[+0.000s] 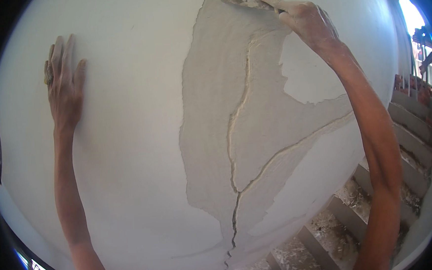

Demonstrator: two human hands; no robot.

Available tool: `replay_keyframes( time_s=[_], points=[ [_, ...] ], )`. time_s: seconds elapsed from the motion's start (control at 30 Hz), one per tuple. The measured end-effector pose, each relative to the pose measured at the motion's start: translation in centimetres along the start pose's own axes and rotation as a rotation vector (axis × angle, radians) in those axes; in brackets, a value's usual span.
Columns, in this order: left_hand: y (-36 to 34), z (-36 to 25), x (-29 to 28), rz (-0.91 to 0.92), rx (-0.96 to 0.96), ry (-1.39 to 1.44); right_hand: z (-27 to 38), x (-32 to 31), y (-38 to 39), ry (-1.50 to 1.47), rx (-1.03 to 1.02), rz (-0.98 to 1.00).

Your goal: The person applies plaster to a large crack on a white wall using a putty knife and smooths the material over the damaged surface.

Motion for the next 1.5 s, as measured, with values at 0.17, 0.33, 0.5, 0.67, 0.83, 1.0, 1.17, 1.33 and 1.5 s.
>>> replay_keyframes(
  time_s=[0.17,0.33,0.5,0.67,0.83,1.0,1.17,1.33,1.5],
  points=[
    [-0.1,0.2,0.3,0.005,-0.037,-0.027,1.4,0.3,-1.3,-0.034,0.043,-0.005],
    [0.0,-0.2,-0.2,0.0,-0.029,-0.018,1.0,-0.1,-0.2,-0.015,0.061,0.035],
    [-0.4,-0.4,0.1,-0.016,-0.04,-0.011,2.1,0.6,-0.8,-0.008,0.031,0.022],
    [-0.1,-0.1,0.2,0.002,-0.05,0.025,4.3,0.5,1.0,-0.067,-0.075,-0.017],
    [-0.3,-0.1,0.3,-0.016,-0.038,-0.01,5.1,0.6,0.9,-0.089,-0.059,-0.025],
    [-0.1,-0.3,0.0,-0.002,-0.048,0.025,5.2,0.7,1.3,-0.152,0.004,-0.007],
    [-0.2,-0.5,0.0,0.0,-0.07,0.01,5.4,1.7,1.3,-0.205,-0.023,-0.088],
    [-0.2,-0.3,-0.1,-0.005,-0.041,-0.01,5.9,2.3,1.4,-0.327,0.048,0.029],
    [-0.3,-0.9,0.1,0.022,-0.05,-0.056,7.9,2.3,2.6,-0.131,-0.159,-0.023]
  ],
)
Point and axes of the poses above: each hand's wrist, its own y-axis away from the middle knuckle, its own x-axis out of the palm, z = x × y, the point moved 9 cm from there along -y, towards the middle knuckle, and after that the axes turned 14 degrees about z, right-handed, at the moved point
